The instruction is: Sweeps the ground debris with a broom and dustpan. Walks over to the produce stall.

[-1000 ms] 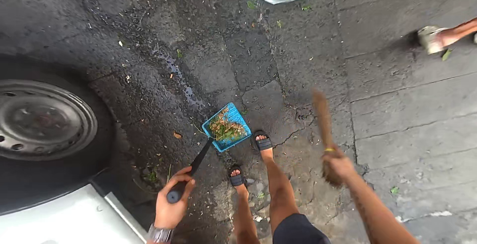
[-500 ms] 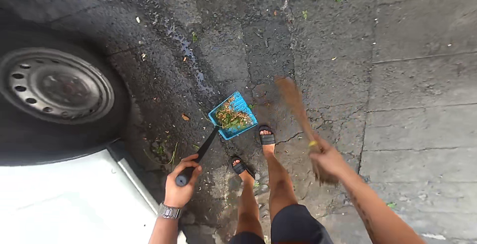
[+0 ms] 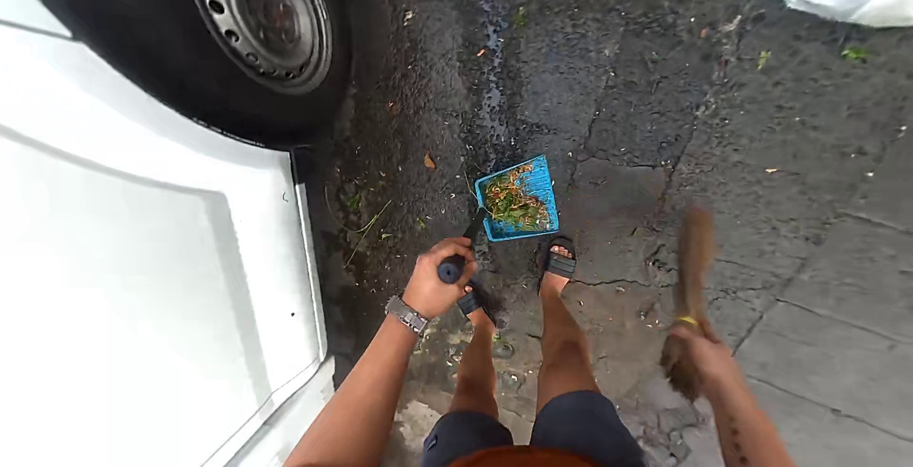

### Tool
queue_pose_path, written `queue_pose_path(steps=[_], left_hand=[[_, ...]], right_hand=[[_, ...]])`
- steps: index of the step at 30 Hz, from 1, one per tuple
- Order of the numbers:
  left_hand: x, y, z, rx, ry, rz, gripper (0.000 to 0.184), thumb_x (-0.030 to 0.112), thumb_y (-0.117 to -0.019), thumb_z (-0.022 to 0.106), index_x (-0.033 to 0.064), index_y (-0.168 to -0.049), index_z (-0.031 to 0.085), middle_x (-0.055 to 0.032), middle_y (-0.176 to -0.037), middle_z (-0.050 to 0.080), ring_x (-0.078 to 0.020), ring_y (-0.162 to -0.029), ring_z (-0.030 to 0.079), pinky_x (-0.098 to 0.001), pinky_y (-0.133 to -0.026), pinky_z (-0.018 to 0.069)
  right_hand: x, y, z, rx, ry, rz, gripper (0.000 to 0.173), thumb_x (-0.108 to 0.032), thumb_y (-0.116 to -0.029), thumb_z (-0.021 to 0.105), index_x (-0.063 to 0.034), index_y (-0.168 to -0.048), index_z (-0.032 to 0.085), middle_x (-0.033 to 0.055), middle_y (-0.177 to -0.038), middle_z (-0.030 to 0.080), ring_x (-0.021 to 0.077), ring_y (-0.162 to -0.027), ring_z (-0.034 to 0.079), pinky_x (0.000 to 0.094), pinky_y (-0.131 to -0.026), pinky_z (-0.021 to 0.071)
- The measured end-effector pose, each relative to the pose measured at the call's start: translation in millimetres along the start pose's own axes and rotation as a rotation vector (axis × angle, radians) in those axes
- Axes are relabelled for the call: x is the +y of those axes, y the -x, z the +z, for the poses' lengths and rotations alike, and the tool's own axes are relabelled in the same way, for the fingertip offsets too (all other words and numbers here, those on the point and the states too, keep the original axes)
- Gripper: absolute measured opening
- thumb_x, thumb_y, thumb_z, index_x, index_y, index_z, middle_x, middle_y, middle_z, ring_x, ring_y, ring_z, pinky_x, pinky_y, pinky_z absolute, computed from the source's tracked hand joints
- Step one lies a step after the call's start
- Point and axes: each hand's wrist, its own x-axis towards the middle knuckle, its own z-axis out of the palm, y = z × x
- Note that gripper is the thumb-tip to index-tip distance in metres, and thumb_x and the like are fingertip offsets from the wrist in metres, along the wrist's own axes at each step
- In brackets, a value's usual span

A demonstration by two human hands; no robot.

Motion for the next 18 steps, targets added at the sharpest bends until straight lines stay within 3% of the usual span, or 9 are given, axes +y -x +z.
queue_pose_path(steps=[2,3,6,8,9,12,14,15,18], left_hand=[[7,8,9,-0.018,-0.032,-0.004,0.02,0.021,-0.0923,0.075,0.0051,-0.104,0.075,-0.0115,-0.125,0.07,-0.0177,-0.12,0.066,-0.0373,-0.106,0.0541],[8,14,17,-0.034,-0.056,-0.022,0.02,0.021,-0.0915,0.075,0.0064,-0.104,0.075,-0.0106,-0.125,0.07,-0.0179,-0.12,0.066,-0.0379,-0.105,0.0543],[-8,12,26,-0.073,-0.091,-0.047,0.022,0.019,-0.0906,0.071,0.0083,-0.109,0.074,-0.0097,-0.128,0.069,-0.0195,-0.122,0.065,-0.0398,-0.105,0.0533],[-32,31,15,-0.069,-0.041,-0.062,0.02,0.017,-0.092,0.07,0.0075,-0.109,0.074,-0.0099,-0.13,0.068,-0.0194,-0.124,0.064,-0.0393,-0.107,0.0523],[-48,44,3,-0.039,0.007,-0.049,0.02,0.017,-0.0925,0.07,0.0056,-0.109,0.074,-0.0114,-0.131,0.068,-0.0202,-0.126,0.063,-0.039,-0.109,0.051],[-113,121,-34,0.139,0.215,-0.036,0.02,0.017,-0.0931,0.072,0.0006,-0.105,0.074,-0.0158,-0.132,0.068,-0.0228,-0.13,0.061,-0.0393,-0.113,0.0486],[-157,196,-47,0.295,0.36,-0.077,0.019,0.017,-0.0928,0.074,0.0,-0.102,0.073,-0.0167,-0.132,0.067,-0.0248,-0.127,0.063,-0.0425,-0.11,0.0517],[-176,236,-49,0.378,0.429,-0.121,0.019,0.017,-0.0928,0.074,0.0004,-0.102,0.073,-0.0166,-0.132,0.067,-0.0262,-0.124,0.064,-0.0444,-0.106,0.0549],[-218,327,-39,0.647,0.601,-0.268,0.018,0.019,-0.0927,0.074,0.0034,-0.101,0.072,-0.0172,-0.131,0.067,-0.03,-0.1,0.074,-0.0465,-0.082,0.0661]], right_hand=[[5,-46,16,0.021,0.03,0.053,0.061,-0.027,-0.0966,0.06,-0.0152,-0.153,0.038,0.0136,-0.1,0.062,0.021,-0.073,0.061,0.0448,-0.063,0.0538],[3,-51,48,-0.031,0.09,0.061,0.06,-0.028,-0.0975,0.059,-0.0127,-0.152,0.038,0.0162,-0.099,0.062,0.0238,-0.072,0.06,0.0467,-0.062,0.0529],[-6,-13,171,-0.269,0.25,-0.073,0.076,-0.018,-0.094,0.069,-0.0157,-0.161,0.032,0.0238,-0.127,0.064,0.0357,-0.105,0.067,0.0581,-0.087,0.0564],[-4,49,205,-0.393,0.348,-0.143,0.083,-0.011,-0.0882,0.074,-0.0165,-0.161,0.034,0.022,-0.143,0.057,0.0353,-0.126,0.059,0.0583,-0.103,0.0505],[-10,77,208,-0.428,0.392,-0.168,0.085,-0.01,-0.0863,0.075,-0.0176,-0.161,0.035,0.0209,-0.145,0.055,0.034,-0.129,0.058,0.0572,-0.104,0.0497],[-37,142,188,-0.385,0.496,-0.262,0.086,-0.011,-0.0859,0.073,-0.0237,-0.162,0.034,0.0207,-0.13,0.064,0.0318,-0.106,0.068,0.0546,-0.088,0.0574],[-78,149,180,-0.316,0.595,-0.382,0.087,-0.014,-0.0877,0.072,-0.0267,-0.163,0.03,0.0219,-0.122,0.066,0.0327,-0.093,0.069,0.0567,-0.079,0.0584],[-106,142,186,-0.287,0.65,-0.444,0.088,-0.015,-0.0879,0.071,-0.0268,-0.164,0.028,0.0229,-0.122,0.065,0.0338,-0.092,0.069,0.0584,-0.077,0.0583],[-201,96,249,-0.208,0.774,-0.564,0.088,-0.018,-0.0901,0.071,-0.0264,-0.165,0.025,0.0279,-0.136,0.058,0.0422,-0.111,0.064,0.0653,-0.09,0.0523]])
